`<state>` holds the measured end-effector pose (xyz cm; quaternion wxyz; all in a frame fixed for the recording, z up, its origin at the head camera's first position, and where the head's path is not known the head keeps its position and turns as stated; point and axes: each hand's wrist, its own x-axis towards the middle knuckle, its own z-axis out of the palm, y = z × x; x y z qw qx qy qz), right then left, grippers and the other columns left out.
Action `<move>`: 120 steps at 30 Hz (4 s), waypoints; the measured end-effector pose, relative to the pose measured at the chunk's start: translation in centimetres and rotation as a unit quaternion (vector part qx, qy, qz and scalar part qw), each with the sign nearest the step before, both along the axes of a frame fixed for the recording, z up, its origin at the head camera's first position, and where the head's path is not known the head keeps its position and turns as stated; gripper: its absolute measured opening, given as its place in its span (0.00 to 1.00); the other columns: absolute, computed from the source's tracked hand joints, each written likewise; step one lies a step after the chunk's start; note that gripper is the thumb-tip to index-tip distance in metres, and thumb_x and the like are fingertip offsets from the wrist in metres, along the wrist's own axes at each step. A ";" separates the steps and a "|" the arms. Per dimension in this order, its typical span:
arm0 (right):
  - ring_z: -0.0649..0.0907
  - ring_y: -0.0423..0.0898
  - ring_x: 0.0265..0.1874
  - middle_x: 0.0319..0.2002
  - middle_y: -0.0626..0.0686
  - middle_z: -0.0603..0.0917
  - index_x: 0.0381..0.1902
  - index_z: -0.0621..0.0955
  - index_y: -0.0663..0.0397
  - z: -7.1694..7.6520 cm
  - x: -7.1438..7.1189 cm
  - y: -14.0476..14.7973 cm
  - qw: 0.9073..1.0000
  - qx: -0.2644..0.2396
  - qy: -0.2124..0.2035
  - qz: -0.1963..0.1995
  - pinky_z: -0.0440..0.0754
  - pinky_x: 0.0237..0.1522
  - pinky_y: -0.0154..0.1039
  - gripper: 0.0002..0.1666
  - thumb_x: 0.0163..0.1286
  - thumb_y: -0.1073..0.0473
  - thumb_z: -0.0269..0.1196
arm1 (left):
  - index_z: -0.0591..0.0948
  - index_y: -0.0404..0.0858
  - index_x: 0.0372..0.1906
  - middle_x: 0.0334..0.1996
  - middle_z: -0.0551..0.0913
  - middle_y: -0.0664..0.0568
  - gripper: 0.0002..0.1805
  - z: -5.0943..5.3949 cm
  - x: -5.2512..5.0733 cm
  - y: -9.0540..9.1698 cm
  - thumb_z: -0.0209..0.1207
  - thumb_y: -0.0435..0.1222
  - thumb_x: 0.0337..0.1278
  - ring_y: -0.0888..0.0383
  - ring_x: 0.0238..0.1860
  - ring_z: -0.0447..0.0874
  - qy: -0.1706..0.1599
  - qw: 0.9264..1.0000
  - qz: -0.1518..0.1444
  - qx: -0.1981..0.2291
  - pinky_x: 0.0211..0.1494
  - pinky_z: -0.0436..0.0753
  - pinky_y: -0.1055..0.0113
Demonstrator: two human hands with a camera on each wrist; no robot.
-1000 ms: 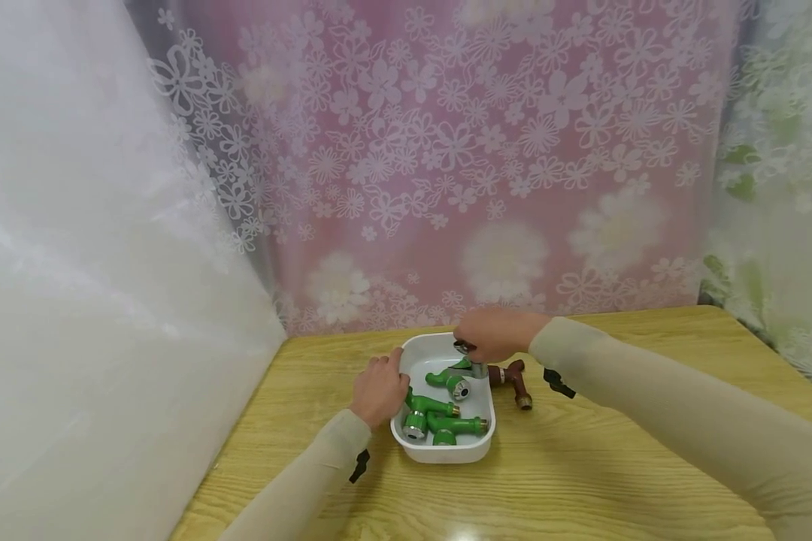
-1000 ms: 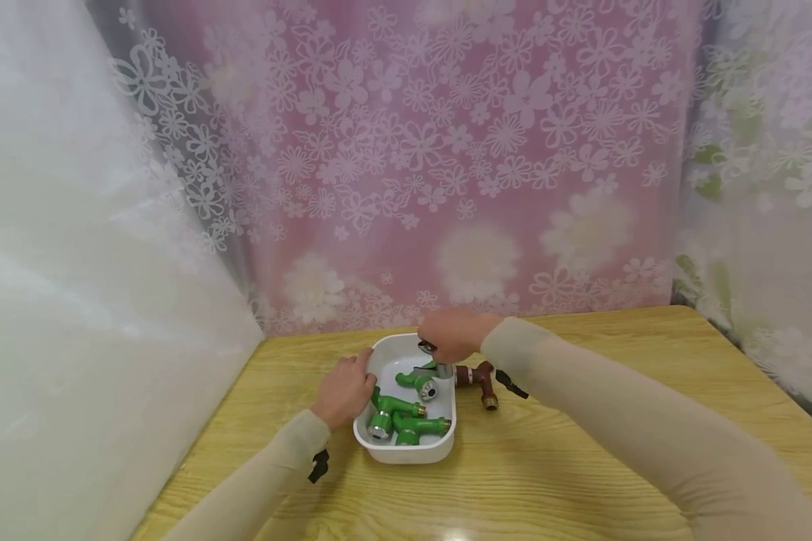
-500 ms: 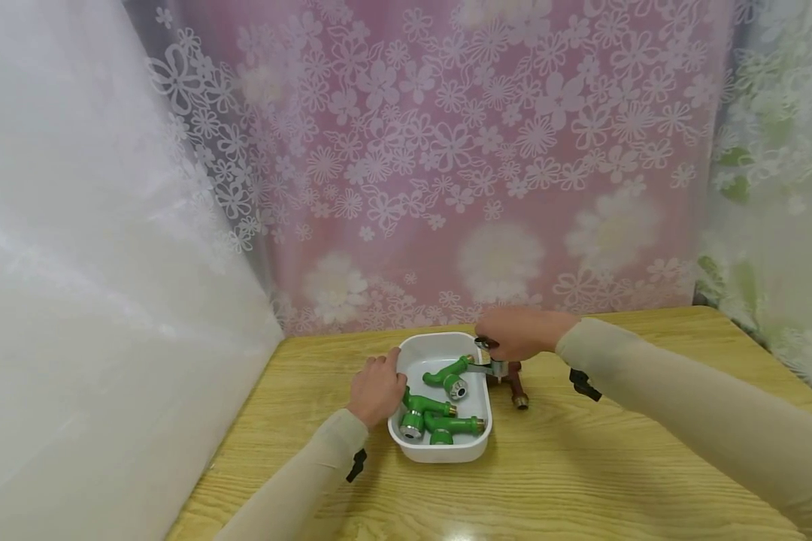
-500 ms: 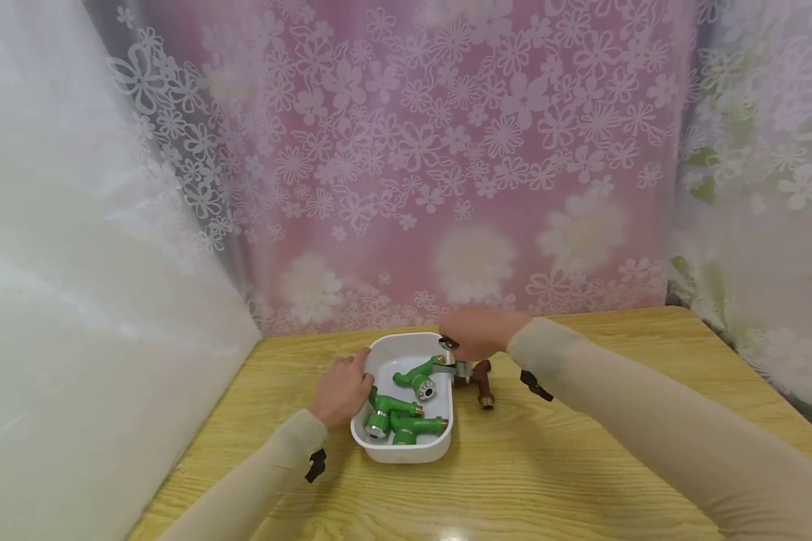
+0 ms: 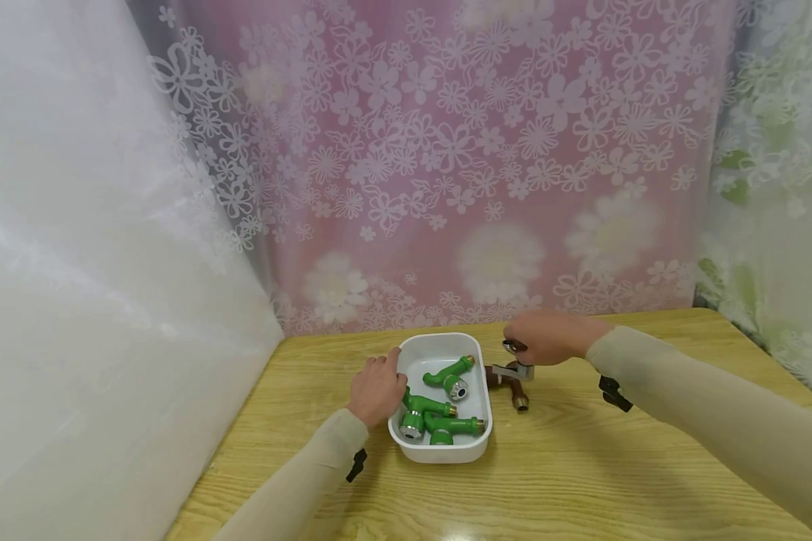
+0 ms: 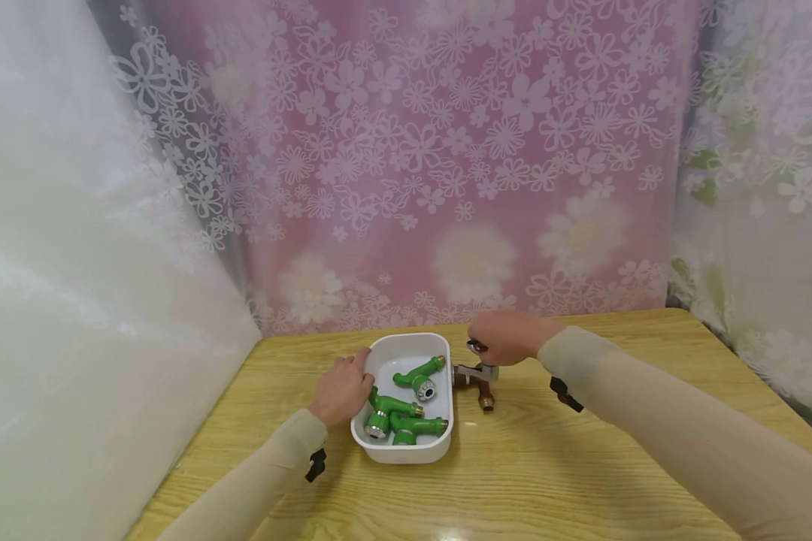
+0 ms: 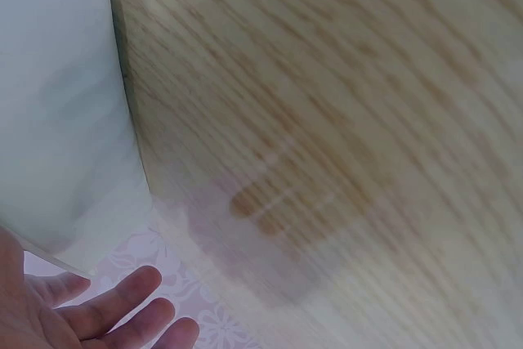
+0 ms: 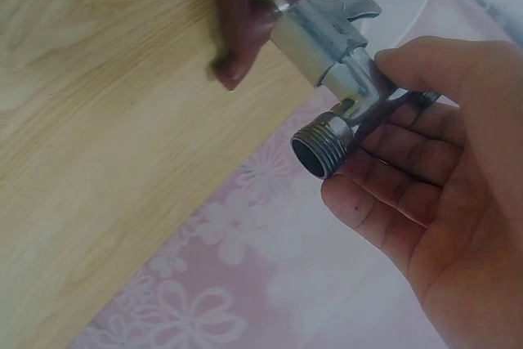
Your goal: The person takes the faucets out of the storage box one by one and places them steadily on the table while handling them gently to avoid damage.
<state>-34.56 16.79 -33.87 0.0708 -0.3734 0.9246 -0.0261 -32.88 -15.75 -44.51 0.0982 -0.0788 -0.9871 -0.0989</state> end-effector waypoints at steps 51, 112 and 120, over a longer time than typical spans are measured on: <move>0.69 0.37 0.17 0.23 0.46 0.76 0.31 0.81 0.54 -6.3 -1.6 8.0 0.982 -0.112 -0.126 -0.081 0.69 0.24 0.36 0.07 0.70 0.58 0.62 | 0.68 0.43 0.72 0.56 0.83 0.42 0.27 -0.3 -0.2 -0.2 0.50 0.43 0.72 0.47 0.57 0.80 0.005 1.000 0.000 -0.001 0.48 0.84 0.47; 0.85 0.45 0.34 0.36 0.46 0.86 0.39 0.86 0.49 -9.1 0.7 8.1 0.997 -0.052 -0.020 -0.060 0.83 0.37 0.47 0.11 0.63 0.69 0.66 | 0.69 0.43 0.72 0.54 0.83 0.42 0.27 0.0 0.0 -0.2 0.51 0.43 0.71 0.46 0.56 0.80 0.005 1.000 0.002 -0.002 0.45 0.84 0.46; 0.85 0.44 0.34 0.36 0.48 0.87 0.41 0.86 0.53 -8.8 0.7 6.7 0.996 -0.044 -0.027 -0.069 0.84 0.38 0.47 0.10 0.64 0.70 0.64 | 0.69 0.42 0.71 0.53 0.83 0.42 0.27 0.1 0.0 -0.1 0.52 0.42 0.71 0.46 0.55 0.81 0.008 1.000 -0.001 -0.003 0.45 0.84 0.47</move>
